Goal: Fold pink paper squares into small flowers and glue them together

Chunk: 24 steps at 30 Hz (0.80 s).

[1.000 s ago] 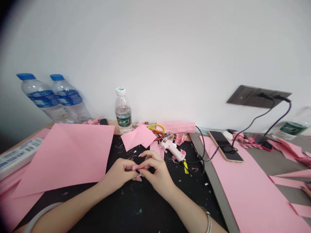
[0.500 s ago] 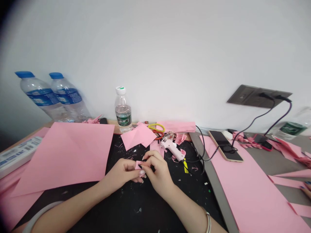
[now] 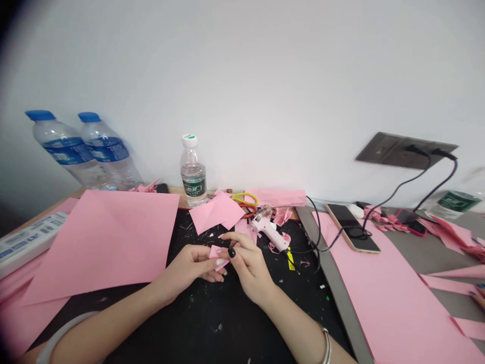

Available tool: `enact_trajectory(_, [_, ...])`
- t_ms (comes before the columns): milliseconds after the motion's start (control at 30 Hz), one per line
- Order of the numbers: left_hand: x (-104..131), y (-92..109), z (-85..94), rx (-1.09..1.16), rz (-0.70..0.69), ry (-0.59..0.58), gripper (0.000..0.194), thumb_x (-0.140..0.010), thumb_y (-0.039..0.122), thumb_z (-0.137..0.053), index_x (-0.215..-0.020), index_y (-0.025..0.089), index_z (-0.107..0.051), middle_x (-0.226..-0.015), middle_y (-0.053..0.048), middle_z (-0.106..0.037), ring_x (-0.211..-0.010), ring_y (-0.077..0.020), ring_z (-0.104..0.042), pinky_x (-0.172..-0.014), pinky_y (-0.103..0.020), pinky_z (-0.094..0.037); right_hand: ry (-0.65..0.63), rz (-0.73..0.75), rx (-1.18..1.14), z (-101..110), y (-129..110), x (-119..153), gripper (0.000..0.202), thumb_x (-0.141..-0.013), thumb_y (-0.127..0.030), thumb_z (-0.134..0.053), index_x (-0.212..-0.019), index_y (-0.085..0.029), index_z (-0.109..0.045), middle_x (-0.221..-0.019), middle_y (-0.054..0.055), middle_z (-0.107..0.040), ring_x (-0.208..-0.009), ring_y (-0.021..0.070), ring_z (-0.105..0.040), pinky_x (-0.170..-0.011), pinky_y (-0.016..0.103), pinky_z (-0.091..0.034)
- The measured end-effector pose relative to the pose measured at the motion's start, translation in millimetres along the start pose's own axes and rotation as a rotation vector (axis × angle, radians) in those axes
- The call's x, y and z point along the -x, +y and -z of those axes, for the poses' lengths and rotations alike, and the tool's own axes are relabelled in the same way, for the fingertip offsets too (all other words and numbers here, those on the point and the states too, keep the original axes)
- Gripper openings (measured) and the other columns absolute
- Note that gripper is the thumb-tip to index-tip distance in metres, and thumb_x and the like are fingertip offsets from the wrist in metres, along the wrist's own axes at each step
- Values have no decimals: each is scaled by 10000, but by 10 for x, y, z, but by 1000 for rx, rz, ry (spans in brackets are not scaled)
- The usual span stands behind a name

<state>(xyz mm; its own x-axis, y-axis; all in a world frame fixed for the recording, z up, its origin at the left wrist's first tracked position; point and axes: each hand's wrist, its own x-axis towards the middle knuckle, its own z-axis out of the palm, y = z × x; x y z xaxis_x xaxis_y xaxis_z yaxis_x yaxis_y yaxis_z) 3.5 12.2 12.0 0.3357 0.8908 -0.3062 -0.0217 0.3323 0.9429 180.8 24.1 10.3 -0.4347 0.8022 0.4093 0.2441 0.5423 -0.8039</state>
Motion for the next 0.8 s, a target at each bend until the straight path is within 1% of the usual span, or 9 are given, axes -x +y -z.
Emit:
enact_trajectory(233, [-22,-9,-9,28,-24,-9,265,-747,385,-652,-815,133,-699,-732,-44,-733,-646,-173,-698,-629,-260,-531,-4,-7,-85,29,50,-46,390,-953,-337,-366,-852,-232,-728,-1165,54,-584,-928,192,-537,-860,344,-408])
enact_trajectory(333, [-49,-31,0,32,-44,-14,261,-752,376,-647,-841,135,-694,-739,-41,-728,-646,-170,-695,-628,-260,-529,-18,-34,-125,39,66,-62,393,-947,-344,-373,-807,-216,-717,-1125,59,-587,-899,189,-539,-826,332,-418])
enact_trajectory(433, [-63,-40,13,14,-74,-38,240,-776,344,-620,-887,143,-688,-766,-42,-726,-651,-169,-695,-627,-260,-526,26,-97,-152,38,80,-64,297,-931,-343,-407,-874,-203,-663,-1068,69,-565,-818,172,-534,-703,289,-440])
enact_trajectory(500, [-58,-35,20,-19,-94,-73,205,-784,311,-606,-847,134,-687,-746,-42,-721,-638,-171,-694,-613,-257,-523,65,-142,-147,32,89,-63,200,-911,-338,-450,-947,-198,-587,-941,56,-553,-717,150,-508,-590,249,-415])
enact_trajectory(533, [-52,-31,21,-39,-104,-98,189,-785,294,-601,-811,127,-684,-728,-43,-716,-632,-173,-693,-605,-255,-520,51,-157,-124,28,92,-63,165,-901,-330,-469,-940,-194,-553,-847,34,-538,-658,137,-481,-542,231,-385])
enact_trajectory(600, [-37,-28,19,-80,-129,-148,171,-786,260,-591,-748,115,-673,-683,-41,-705,-618,-176,-690,-596,-254,-517,-61,-159,-27,20,88,-65,140,-890,-302,-490,-814,-186,-511,-676,-18,-469,-571,115,-419,-503,215,-323])
enact_trajectory(667, [-26,-33,13,-118,-144,-178,157,-788,228,-578,-735,111,-667,-645,-39,-695,-618,-181,-688,-602,-260,-517,-216,-135,77,15,74,-70,254,-899,-277,-470,-665,-180,-446,-587,-45,-402,-533,99,-377,-504,216,-286])
enact_trajectory(700, [-24,-37,8,-136,-143,-182,149,-787,213,-572,-738,109,-668,-627,-38,-691,-616,-183,-687,-603,-264,-516,-268,-123,107,15,64,-73,300,-907,-269,-451,-624,-178,-411,-570,-49,-382,-528,95,-369,-508,216,-277])
enact_trajectory(800, [-29,-55,-7,-166,-124,-181,136,-776,176,-559,-762,106,-675,-611,-39,-692,-617,-189,-687,-608,-277,-519,-329,-107,122,21,34,-77,340,-922,-250,-412,-595,-180,-351,-563,-54,-357,-531,89,-367,-514,213,-268])
